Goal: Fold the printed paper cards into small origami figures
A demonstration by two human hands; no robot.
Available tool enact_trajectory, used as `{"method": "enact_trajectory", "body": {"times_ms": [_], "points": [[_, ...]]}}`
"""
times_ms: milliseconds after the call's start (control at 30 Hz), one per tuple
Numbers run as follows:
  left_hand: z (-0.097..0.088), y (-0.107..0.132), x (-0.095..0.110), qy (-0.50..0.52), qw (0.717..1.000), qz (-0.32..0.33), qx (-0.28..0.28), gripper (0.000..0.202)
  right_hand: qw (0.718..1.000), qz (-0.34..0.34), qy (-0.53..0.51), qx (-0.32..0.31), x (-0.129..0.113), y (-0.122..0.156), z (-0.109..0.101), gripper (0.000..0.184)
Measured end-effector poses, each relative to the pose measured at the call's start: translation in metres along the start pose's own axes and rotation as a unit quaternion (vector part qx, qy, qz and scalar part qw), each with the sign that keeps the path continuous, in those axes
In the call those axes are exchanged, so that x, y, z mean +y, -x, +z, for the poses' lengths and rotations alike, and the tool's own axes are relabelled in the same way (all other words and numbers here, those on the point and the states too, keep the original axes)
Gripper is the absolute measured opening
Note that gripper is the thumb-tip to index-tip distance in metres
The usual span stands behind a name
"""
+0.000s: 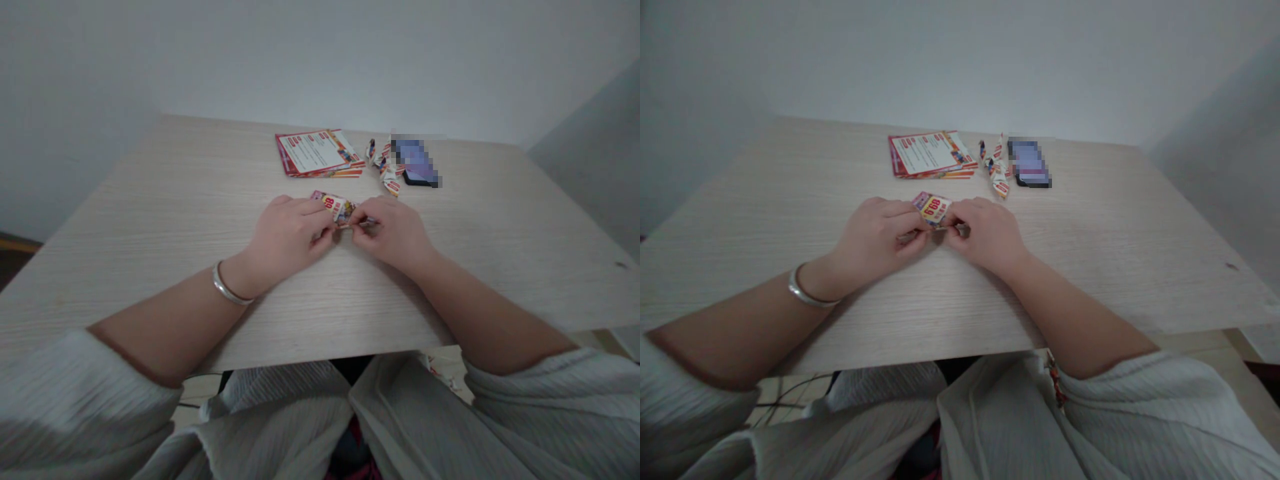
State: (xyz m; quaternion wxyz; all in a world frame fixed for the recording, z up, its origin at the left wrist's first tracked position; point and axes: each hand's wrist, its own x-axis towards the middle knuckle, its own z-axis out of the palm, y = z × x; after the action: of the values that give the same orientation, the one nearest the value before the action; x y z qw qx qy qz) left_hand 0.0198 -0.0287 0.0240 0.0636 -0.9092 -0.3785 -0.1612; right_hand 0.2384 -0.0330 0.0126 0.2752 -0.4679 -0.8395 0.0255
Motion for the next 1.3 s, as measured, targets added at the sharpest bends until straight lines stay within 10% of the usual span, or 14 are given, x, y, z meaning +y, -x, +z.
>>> {"method": "enact_trajectory", "body": {"times_ms": [500,900,1300], "points": [[0.0,0.005,-0.015,0.045,0.998,-0.039,0.021,0.024,0.995,0.074,-0.022,0.066,0.031,0.007,-0.013,0.009],[0.012,0.006,-0.017,0.137,0.989,-0.003,0.057,0.02,0.995,-0.047,-0.063,0.06,0.011,0.004,0.003,0.014],[0.008,-0.001,-0.01,0.066,0.997,-0.047,-0.006,0.012,0.999,0.035,-0.031,0.011,-0.002,0.004,0.0,0.01]]}}
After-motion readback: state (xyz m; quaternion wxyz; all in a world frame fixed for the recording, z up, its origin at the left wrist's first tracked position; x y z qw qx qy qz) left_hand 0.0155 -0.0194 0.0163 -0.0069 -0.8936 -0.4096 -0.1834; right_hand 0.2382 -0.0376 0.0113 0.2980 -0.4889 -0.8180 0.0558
